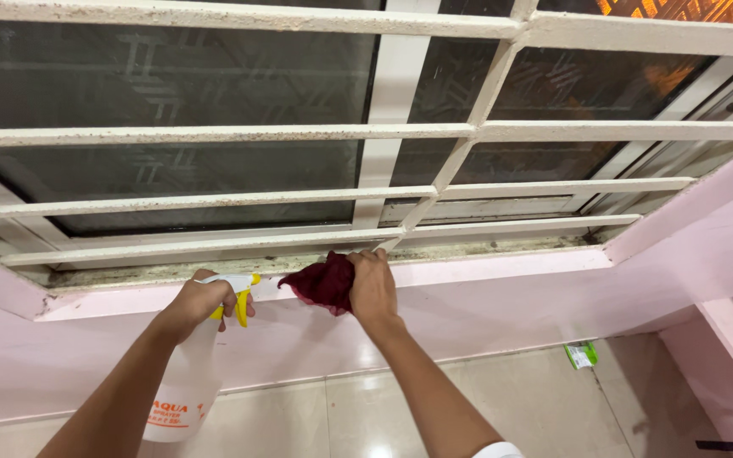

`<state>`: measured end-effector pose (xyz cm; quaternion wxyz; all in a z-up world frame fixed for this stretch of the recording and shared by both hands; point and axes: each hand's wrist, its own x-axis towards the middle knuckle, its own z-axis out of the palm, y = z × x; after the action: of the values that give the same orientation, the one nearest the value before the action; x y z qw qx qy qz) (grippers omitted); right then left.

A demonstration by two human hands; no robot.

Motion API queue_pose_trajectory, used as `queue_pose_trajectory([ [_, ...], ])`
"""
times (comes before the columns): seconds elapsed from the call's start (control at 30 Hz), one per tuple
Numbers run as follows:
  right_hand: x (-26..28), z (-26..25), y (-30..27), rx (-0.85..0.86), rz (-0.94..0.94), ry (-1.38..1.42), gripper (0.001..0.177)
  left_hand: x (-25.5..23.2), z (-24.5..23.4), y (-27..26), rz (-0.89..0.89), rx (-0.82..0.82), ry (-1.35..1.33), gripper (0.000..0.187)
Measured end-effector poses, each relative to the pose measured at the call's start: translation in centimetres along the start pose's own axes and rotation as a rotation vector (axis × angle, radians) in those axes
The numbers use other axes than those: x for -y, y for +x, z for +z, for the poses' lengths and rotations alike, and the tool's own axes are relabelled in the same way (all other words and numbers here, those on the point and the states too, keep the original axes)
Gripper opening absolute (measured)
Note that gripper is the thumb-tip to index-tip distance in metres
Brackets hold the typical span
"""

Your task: The person cleans the bottom horizontal bar of a white metal window frame. They repeatedly spray a cleaning solution from a white bottle onto the frame and wipe it with a red cloth. The person moves along the length of the frame, treating different sections sequentially.

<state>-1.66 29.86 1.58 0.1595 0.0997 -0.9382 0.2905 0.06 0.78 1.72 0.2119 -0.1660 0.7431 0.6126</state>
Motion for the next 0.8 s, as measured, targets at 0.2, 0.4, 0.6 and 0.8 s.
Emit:
queue_pose_trajectory([
  [0.2, -0.6, 0.8, 0.1, -0.058, -0.039, 0.008, 0.026, -0.9, 0.7, -0.5, -0.011, -0.051, 0.078, 0.030],
  [0.4, -0.3, 0.4, 0.2, 0.000, -0.004, -0.007, 0.023, -2.1, 2.9, -0.9, 0.035, -0.084, 0.218, 0.035],
  [0.6, -0.4, 0.1, 0.1, -0.014, -0.038, -0.003, 0.026, -2.0, 6.9, 1.7, 0.180, -0.138, 0.288, 0.024],
  [0.8, -0.1, -0.3, 0.3, 0.184, 0.010, -0.015, 0.041, -2.1, 8.1, 2.8, 0.192, -0.041, 0.159, 0.018],
])
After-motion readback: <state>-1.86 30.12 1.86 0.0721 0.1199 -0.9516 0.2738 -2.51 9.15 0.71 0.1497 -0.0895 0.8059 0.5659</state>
